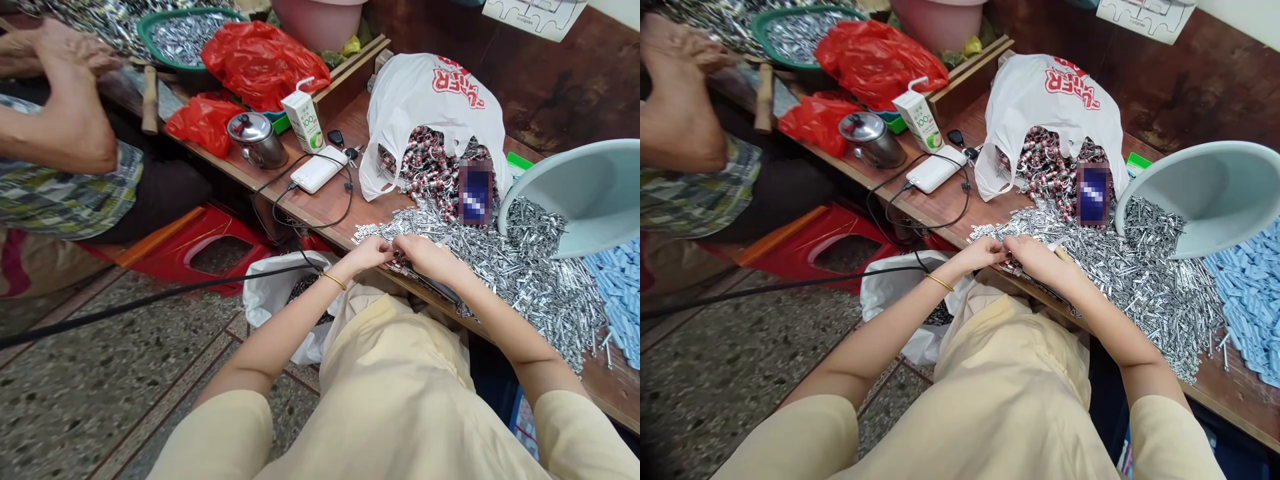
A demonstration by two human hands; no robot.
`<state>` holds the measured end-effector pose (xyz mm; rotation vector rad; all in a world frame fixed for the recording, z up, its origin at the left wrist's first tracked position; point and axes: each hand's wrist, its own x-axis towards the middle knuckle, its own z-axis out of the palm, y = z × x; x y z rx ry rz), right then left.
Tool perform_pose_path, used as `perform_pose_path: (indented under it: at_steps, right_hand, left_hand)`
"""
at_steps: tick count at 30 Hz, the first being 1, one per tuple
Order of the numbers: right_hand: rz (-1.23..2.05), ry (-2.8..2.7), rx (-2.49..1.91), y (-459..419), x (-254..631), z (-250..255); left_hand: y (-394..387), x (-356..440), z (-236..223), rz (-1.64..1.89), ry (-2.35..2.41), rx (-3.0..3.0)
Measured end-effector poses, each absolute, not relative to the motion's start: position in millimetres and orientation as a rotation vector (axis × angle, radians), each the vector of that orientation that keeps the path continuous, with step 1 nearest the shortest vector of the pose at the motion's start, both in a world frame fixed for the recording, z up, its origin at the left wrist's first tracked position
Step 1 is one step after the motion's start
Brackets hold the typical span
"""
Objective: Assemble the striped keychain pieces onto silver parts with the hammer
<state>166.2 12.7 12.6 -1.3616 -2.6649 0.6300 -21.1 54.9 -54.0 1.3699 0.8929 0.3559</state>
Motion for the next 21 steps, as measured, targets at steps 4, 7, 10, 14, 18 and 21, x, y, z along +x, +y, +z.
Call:
perform_pose_path:
  at_steps: [4,7,10,14,18,21]
  right_hand:
    - [0.723,-2.582,-1.379,14,168,7]
    - [0.780,-2.533,-1.398,17,170,4]
    - [0.862,-2.526,-1.460,23,170,3]
    - [0.910,-2.576,-1.556,35,163,6]
    - [0.790,-2.651,-1.562,40,161,9]
    - [0.431,-2.556,-1.598,17,179,12]
  left_hand:
    - [55,-20,-51,0.347,0.885,1.364]
    - [56,-20,-52,0.327,0.894,1.370]
    - [57,-20,-53,0.318,0.878,1.354]
    - [57,-22,-51,0.327,0.849,1.349]
    - [57,-23,-52,0.318,0.877,1.397]
    - [56,-22,-59,0.395,0.926,1.484]
